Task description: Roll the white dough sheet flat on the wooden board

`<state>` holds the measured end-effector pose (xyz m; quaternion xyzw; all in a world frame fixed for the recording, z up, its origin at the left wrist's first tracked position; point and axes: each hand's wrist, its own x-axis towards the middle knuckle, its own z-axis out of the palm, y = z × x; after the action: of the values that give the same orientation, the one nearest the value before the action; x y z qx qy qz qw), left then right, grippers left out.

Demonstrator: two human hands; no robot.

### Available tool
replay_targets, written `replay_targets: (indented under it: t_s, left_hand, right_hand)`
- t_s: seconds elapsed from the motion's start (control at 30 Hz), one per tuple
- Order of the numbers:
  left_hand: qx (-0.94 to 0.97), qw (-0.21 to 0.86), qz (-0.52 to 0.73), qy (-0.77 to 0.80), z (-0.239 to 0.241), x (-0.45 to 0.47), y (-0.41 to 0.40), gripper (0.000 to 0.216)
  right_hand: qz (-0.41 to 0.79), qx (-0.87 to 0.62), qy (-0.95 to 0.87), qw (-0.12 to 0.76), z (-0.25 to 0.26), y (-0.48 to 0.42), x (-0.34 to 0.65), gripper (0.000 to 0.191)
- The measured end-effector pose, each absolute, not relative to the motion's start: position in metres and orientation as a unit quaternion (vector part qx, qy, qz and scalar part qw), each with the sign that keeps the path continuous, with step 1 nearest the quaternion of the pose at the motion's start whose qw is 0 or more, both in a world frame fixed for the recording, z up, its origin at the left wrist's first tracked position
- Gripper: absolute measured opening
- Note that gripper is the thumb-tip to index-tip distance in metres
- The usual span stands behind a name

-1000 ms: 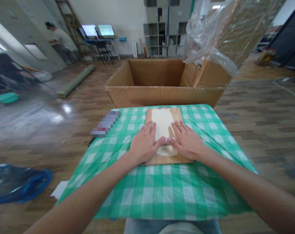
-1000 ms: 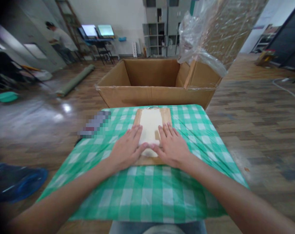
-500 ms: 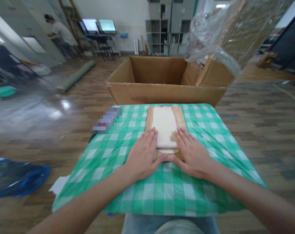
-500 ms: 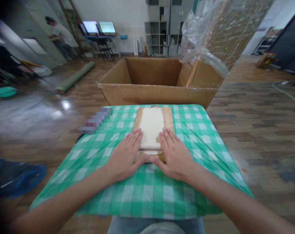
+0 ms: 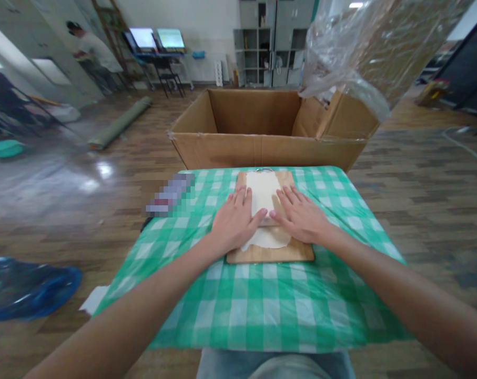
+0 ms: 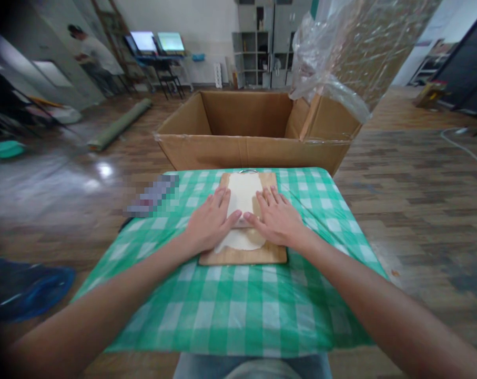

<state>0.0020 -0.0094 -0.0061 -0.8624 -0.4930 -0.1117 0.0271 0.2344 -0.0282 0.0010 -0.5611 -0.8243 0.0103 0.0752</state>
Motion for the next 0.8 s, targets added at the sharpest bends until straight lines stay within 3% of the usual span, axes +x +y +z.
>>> replay_targets:
  t_s: [0.27,0.6,0.8]
  left_hand:
    - [-0.902,0.015,-0.133,-0.411,-0.005,-0.025,-0.107,0.089]
    - [-0.863,-0.024,-0.054,-0.502,0.001,0.01,0.02,0.092]
    - [-0.851,-0.02,-0.08,-0.518,-0.001,0.013,0.041,0.097]
  right_hand:
    - [-0.024,-0.498,-0.861,0.1,-0.003,-0.132,0.232,0.104]
    - [0.078,-0.559,-0.823,0.064,0.001,0.005,0.239,0.082]
    - [0.05,-0.569,-0.818,0.061,-0.003,0.023,0.238,0.087]
